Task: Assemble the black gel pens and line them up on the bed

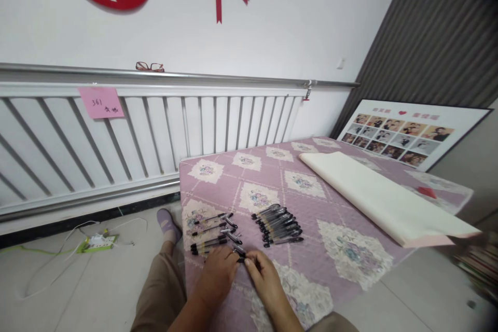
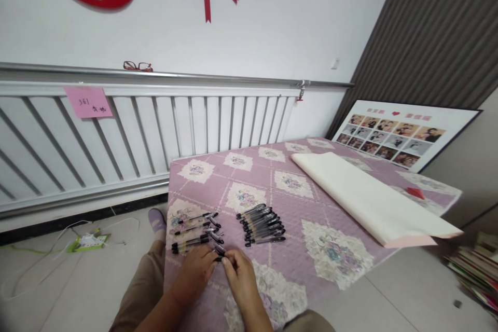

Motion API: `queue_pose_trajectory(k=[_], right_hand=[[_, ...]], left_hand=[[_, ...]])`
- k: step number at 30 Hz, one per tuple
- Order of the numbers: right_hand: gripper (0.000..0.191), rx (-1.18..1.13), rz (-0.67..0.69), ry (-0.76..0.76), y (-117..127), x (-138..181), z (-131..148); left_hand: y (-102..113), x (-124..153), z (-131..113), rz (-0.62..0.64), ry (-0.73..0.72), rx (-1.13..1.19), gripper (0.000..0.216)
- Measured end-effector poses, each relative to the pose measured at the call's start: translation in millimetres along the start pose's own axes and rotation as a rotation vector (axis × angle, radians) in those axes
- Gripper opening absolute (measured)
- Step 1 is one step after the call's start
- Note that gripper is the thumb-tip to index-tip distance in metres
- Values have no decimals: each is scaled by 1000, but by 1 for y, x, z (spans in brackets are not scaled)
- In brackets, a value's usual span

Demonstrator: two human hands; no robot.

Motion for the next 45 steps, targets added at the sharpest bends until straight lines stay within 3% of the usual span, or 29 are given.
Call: queue_pose_trajectory(k=[3,12,17,20,26,31,37,45], right_hand=[[27,75,-3,55,-2,0,1],[11,-30,27,2,3,-1,2],[15,-49,-6,-40,0,-1,1],[28,13,-30,-16,-1,-2,0],[19,-105,-9,-113,7,-2,3],[15,-158,-6,-172,10,-3,5],[13,-189,-26,-201,7,-2,1],[16,-196,-37,-199,8,-3,3]], left_hand=[[0,0,0,14,3,-3,18],[-3,0,1,39,23,-8,20],[-1,0,0,26,20,5,17],[-3,0,1,25,12,-10,17],[-3,0,2,4,20,-7,21],[0,-2,-1,37,13,9,31],[-1,0,-2,41,6,27,28],[1,-1,-4,80,-43,14,47]])
Point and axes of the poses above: each hand's wrist, its own x-axis away from the middle knuckle, its own y-axis out of the back of the hand, z = x × y, the point moved 3 cm from there along -x, towards the middle knuckle, and after that the axes turned 15 degrees about -z, right-handed, at the moved point
